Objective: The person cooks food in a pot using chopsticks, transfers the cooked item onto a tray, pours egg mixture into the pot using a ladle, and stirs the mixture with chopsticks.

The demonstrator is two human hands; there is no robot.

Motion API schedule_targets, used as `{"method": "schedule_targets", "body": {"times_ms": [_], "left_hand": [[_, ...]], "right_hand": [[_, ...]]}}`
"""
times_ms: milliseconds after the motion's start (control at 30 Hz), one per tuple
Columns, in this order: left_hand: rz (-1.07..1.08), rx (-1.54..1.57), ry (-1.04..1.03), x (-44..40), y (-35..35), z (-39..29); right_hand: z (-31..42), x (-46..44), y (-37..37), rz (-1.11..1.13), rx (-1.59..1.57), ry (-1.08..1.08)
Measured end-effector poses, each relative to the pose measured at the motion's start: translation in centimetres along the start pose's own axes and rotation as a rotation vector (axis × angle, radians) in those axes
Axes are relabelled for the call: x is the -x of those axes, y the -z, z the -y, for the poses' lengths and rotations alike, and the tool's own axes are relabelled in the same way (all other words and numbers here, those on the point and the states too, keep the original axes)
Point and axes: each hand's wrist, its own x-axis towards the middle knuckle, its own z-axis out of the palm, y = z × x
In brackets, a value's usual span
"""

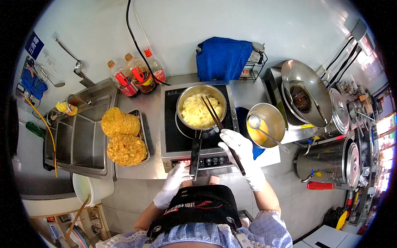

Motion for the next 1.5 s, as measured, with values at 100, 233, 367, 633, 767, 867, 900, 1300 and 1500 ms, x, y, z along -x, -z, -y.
{"method": "schedule_targets", "body": {"times_ms": [100,233,367,633,767,867,900,1300,1500], "left_hand": [[0.123,0.051,0.061,-0.8,-2.6,-1.5],[0.146,0.099,0.179,-2.5,-4.2,-3.0],[0.169,0.116,0.203,-3.3,-5.4,-4.2],[0.094,0.171,0.126,-4.0,-7.1,-1.5],[0.086,0.21,0.144,-4.3,-7.3,-0.4],[0.081,0.18,0.128,-4.2,-7.0,0.3],[0.075,0.155,0.121,-4.3,-6.8,0.8],[0.067,0.067,-0.023,-5.1,-5.7,4.0],[0.098,0.025,-0.028,-5.3,-5.2,4.6]], "right_hand": [[-0.1,-0.7,0.3,0.016,-0.057,-0.069],[1.4,-1.4,2.6,-0.145,-0.23,-0.315],[0.4,-0.2,3.8,-0.471,-0.355,-0.521],[4.6,0.0,6.6,-0.194,-0.133,-0.433],[7.3,-0.6,7.2,-0.157,-0.209,-0.524],[8.7,-1.1,7.6,-0.088,-0.22,-0.433],[9.2,-1.3,7.6,-0.087,-0.23,-0.421],[11.0,-3.0,7.6,0.166,0.04,-0.318],[10.2,-3.0,4.5,0.219,0.088,-0.062]]}}
